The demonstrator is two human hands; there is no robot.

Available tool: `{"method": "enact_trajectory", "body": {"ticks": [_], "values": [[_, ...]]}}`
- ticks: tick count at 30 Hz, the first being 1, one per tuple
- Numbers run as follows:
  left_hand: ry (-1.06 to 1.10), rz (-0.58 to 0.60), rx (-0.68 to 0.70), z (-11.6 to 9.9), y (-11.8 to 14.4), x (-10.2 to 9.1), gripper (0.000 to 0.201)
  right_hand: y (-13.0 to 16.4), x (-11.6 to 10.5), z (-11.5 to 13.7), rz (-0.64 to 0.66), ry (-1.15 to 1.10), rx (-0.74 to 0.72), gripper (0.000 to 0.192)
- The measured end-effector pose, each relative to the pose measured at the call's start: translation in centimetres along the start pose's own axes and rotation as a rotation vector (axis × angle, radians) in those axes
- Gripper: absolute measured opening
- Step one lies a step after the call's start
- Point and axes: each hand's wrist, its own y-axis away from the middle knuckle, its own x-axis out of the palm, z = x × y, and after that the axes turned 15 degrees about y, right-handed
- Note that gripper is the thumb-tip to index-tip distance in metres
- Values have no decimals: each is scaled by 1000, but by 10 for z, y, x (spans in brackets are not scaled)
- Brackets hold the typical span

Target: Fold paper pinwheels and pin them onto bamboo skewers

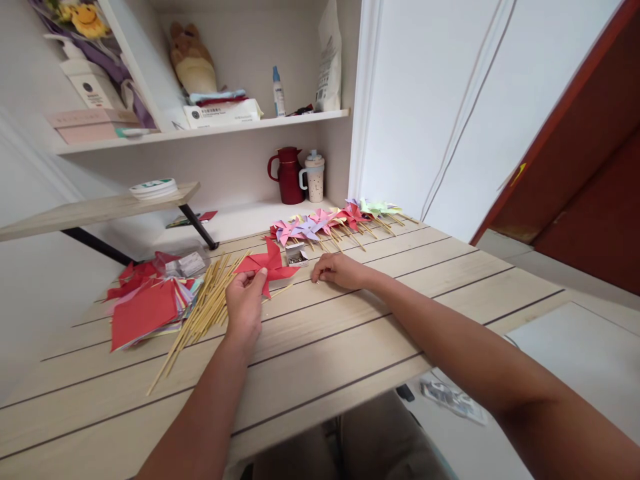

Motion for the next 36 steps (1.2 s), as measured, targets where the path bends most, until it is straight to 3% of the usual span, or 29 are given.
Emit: {"method": "enact_trajectory", "body": {"ticks": [15,20,24,28,36], "values": [[0,8,-15,-1,0,0,27,10,-17,-1,108,-34,18,14],[16,21,-18,0,1,0,27,8,-14,0,18,-66,15,18],[-4,19,-18,1,0,0,29,1,-6,3,-34,-82,-85,25],[-7,19,-25,3,-1,0,32,-2,-1,2,25,-78,-191,31],[-11,67,-59,5,-1,-2,34,3,-8,-6,85,-52,-150,29]]}}
